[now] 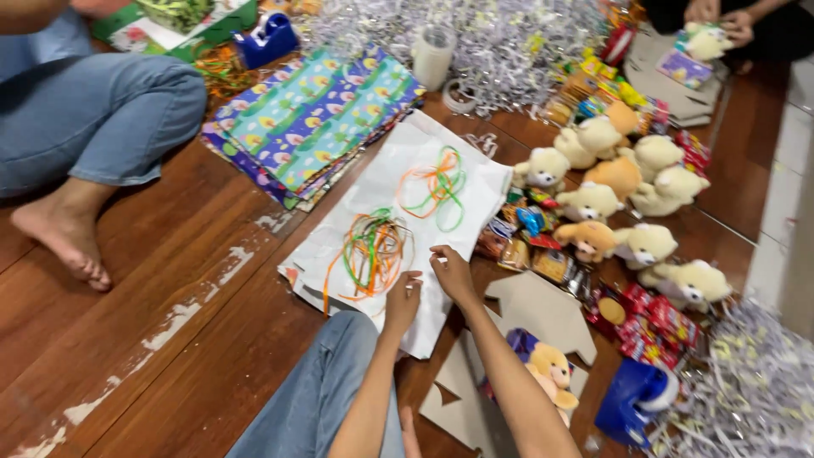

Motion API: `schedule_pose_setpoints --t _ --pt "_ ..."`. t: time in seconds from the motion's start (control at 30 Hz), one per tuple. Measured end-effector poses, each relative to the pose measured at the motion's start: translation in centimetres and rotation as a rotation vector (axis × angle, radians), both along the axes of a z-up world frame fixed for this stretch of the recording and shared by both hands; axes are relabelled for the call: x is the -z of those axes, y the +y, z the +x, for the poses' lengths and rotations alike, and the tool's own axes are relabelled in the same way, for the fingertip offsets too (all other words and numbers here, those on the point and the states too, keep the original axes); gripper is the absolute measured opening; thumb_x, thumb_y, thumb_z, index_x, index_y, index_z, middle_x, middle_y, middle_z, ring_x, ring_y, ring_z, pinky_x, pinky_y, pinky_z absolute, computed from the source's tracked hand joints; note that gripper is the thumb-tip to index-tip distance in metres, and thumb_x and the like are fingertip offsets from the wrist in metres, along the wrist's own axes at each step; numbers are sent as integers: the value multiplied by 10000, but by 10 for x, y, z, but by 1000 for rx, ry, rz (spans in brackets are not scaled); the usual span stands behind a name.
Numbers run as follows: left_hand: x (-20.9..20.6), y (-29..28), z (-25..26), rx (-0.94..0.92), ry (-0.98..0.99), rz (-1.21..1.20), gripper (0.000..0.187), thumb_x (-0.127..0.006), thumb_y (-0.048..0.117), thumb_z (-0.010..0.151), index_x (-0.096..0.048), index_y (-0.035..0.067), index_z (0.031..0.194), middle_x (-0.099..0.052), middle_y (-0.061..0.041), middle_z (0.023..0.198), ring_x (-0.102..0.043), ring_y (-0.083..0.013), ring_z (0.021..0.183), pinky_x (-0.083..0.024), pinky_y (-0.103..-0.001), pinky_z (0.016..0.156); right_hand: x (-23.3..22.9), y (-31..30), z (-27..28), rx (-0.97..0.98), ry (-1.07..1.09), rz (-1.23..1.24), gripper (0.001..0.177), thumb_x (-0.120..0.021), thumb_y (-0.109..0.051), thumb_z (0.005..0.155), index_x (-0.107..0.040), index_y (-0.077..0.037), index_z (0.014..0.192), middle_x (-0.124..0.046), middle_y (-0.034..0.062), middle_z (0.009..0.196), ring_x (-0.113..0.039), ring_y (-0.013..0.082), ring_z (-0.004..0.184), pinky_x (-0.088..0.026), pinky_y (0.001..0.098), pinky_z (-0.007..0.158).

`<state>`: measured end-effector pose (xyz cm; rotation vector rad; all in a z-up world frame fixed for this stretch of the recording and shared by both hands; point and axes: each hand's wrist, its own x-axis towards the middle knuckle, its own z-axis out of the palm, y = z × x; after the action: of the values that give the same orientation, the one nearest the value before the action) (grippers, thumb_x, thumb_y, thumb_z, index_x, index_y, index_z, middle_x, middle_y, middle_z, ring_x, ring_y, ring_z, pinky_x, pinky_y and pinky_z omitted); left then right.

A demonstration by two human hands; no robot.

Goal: The person wraps a small box with patterned paper, folding the edges and securing them with tape. They then place a small teddy bear on top of the wrapped gift and tie a ribbon around the bear and the box.

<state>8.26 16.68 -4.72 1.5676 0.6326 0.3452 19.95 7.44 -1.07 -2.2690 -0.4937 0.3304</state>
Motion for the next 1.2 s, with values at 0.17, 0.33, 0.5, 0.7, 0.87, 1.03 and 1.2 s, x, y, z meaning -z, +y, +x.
schedule_pose_setpoints --t 0.17,0.33,0.5,0.7,0.87,1.03,1.2 --pt "7 2 11 -58 97 -8 296 -522 173 937 -650 206 1201 -752 -78 1055 -697 -307 975 -545 -439 878 38 59 40 -59 1 -84 448 -635 -272 955 -606 -184 1394 -627 163 1275 -656 372 1145 -536 476 966" --pt "-1 0 11 -44 128 -81 255 -492 192 939 -645 202 1142 -747 -55 1013 -698 -264 988 -534 -406 899 47 86 48 31 8 -259 324 -644 -376 967 -630 -229 1255 -535 57 1281 -620 325 1214 -524 528 982" --pt "7 1 17 -88 127 -247 341 -429 303 977 -620 155 1218 -733 -86 1055 -682 -242 949 -523 -394 886 37 85 34 153 105 -46 219 -571 -434 993 -663 -235 999 -709 -12 1110 -685 249 1076 -511 445 905" --pt "26 6 15 -135 4 -460 549 -404 528 1031 -560 74 1297 -641 -179 1214 -647 -305 1085 -502 -412 936 -41 42 -74 45 47 243 212 -528 -252 1044 -647 -83 996 -719 196 828 -712 332 841 -559 452 786" --pt "19 31 18 -253 -194 -780 273 -457 391 1055 -585 151 1077 -603 -19 864 -658 -166 765 -551 -272 710 -53 -13 -137 -16 84 211 208 -518 -249 1054 -627 -115 938 -666 132 691 -656 258 725 -538 411 726" --pt "37 48 9 -192 -506 -1214 229 -577 417 1008 -567 200 937 -355 84 567 -334 -70 482 -393 -277 544 -87 -84 -178 27 219 301 180 -534 -181 979 -607 -69 857 -587 5 660 -433 110 572 -340 252 571" --pt "45 63 2 -185 -661 -1312 187 -488 259 1069 -573 200 913 -329 83 577 -230 -29 437 -258 -210 428 -60 -191 -181 268 342 593 196 -461 -150 965 -590 -42 865 -545 27 799 -507 136 758 -486 279 768"
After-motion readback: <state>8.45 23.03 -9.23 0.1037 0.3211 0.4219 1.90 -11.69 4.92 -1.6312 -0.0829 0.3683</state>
